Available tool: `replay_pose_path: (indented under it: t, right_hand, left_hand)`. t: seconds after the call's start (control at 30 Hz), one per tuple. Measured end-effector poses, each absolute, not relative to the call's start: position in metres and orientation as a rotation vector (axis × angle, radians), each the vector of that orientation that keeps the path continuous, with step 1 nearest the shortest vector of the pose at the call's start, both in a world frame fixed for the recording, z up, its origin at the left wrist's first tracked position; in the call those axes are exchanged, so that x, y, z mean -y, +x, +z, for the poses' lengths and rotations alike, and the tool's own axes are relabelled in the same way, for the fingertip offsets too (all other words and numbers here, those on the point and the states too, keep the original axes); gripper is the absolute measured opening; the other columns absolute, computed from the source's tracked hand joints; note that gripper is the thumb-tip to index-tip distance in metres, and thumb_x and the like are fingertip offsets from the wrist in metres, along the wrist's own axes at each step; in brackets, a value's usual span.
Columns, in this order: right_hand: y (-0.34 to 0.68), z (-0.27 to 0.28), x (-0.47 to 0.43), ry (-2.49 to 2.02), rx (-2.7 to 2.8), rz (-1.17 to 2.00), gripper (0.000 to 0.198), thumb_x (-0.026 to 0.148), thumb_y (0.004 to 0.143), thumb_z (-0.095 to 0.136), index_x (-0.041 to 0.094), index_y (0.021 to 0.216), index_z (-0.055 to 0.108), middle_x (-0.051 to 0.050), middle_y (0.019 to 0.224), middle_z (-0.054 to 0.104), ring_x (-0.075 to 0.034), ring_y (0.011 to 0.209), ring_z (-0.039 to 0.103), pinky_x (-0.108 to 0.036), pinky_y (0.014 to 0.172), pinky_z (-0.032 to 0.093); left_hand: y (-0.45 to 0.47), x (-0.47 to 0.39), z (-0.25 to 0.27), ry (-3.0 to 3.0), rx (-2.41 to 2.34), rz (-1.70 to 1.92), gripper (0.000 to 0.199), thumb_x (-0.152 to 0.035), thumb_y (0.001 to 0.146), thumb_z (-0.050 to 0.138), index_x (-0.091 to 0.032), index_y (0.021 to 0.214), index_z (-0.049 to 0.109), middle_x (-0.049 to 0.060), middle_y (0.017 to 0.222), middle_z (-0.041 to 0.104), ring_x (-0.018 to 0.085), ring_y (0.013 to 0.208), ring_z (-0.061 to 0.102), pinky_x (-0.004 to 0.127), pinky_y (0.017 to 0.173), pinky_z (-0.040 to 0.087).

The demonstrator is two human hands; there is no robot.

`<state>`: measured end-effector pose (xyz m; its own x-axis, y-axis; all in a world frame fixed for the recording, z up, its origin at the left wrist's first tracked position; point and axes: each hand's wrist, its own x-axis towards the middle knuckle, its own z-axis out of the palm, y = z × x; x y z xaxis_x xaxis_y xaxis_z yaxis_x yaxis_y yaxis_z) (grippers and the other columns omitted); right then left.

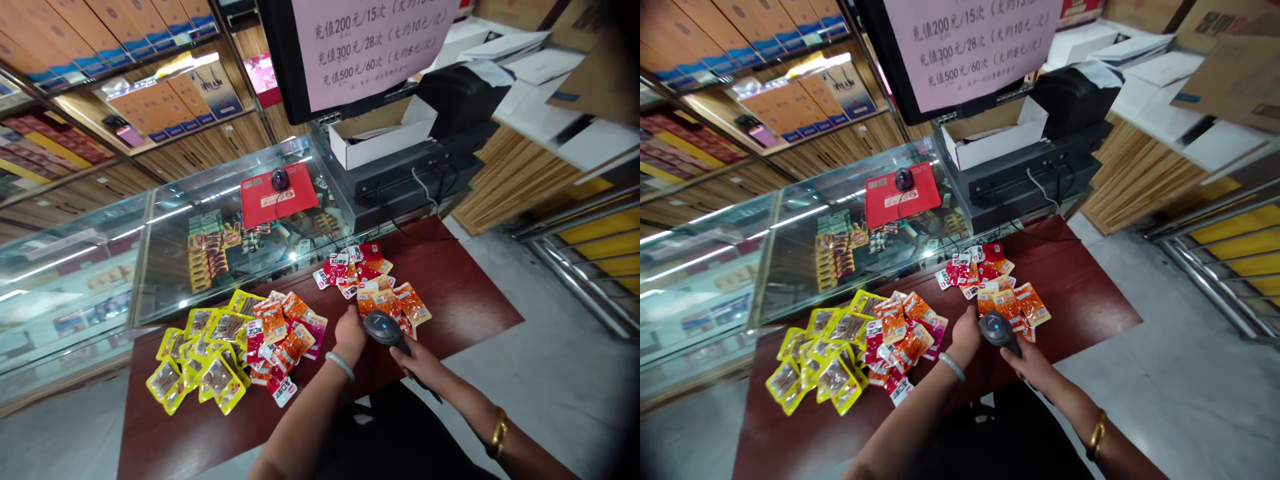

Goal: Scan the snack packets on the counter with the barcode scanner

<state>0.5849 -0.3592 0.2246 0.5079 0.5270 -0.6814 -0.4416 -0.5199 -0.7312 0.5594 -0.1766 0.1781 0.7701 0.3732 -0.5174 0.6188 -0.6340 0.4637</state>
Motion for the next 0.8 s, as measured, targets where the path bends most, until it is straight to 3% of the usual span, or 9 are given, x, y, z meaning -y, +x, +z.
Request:
replay_pose_path:
  t: [0.3,0.4,0.5,0.67,0.8]
  right_hand:
    - [0.588,0.194,0.364,-1.705,0.072,1.079,0.065,0.066,0.084,0.054,0.017,0.126,0.046,0.010,0.055,0.040,-0.012,0.047,0.038,-0.025,0.048,0.029]
    - [0.582,0.186,0.353,-1.691,0.048,1.037,0.069,0.068,0.083,0.054,0.017,0.128,0.044,0.010,0.057,0.040,-0.011,0.047,0.036,-0.025,0.048,0.029]
    - [0.575,0.178,0.344,-1.639,0.005,0.997,0.065,0.071,0.081,0.055,0.018,0.118,0.049,0.009,0.057,0.039,-0.011,0.048,0.035,-0.025,0.049,0.030]
    - [0.569,0.167,0.336,-1.645,-0.032,0.940,0.057,0.073,0.079,0.058,0.020,0.099,0.054,0.007,0.060,0.042,-0.011,0.052,0.037,-0.025,0.052,0.033]
    - [0.561,0.158,0.335,-1.621,-0.032,0.854,0.056,0.069,0.080,0.060,0.022,0.110,0.055,0.005,0.064,0.045,-0.013,0.057,0.042,-0.025,0.057,0.037]
  left_hand:
    - [0.555,0.163,0.159,2.158,-0.707,-0.323,0.045,-0.029,0.083,0.064,-0.022,0.125,0.049,0.007,0.099,0.072,0.020,0.090,0.068,0.027,0.076,0.047]
    - [0.546,0.157,0.151,1.986,-0.666,-0.192,0.041,-0.024,0.084,0.062,-0.023,0.123,0.052,0.006,0.103,0.072,0.019,0.091,0.068,0.026,0.078,0.048]
    - [0.540,0.153,0.144,1.915,-0.614,-0.105,0.039,-0.020,0.083,0.059,-0.024,0.122,0.054,0.005,0.105,0.071,0.018,0.091,0.068,0.026,0.079,0.049]
    - [0.537,0.149,0.136,1.916,-0.601,-0.087,0.025,-0.023,0.083,0.058,-0.023,0.108,0.056,0.003,0.091,0.072,0.017,0.079,0.067,0.025,0.071,0.048]
    - [0.539,0.151,0.135,1.881,-0.556,-0.039,0.026,-0.021,0.084,0.055,-0.022,0.110,0.053,0.005,0.096,0.072,0.019,0.083,0.069,0.026,0.071,0.048]
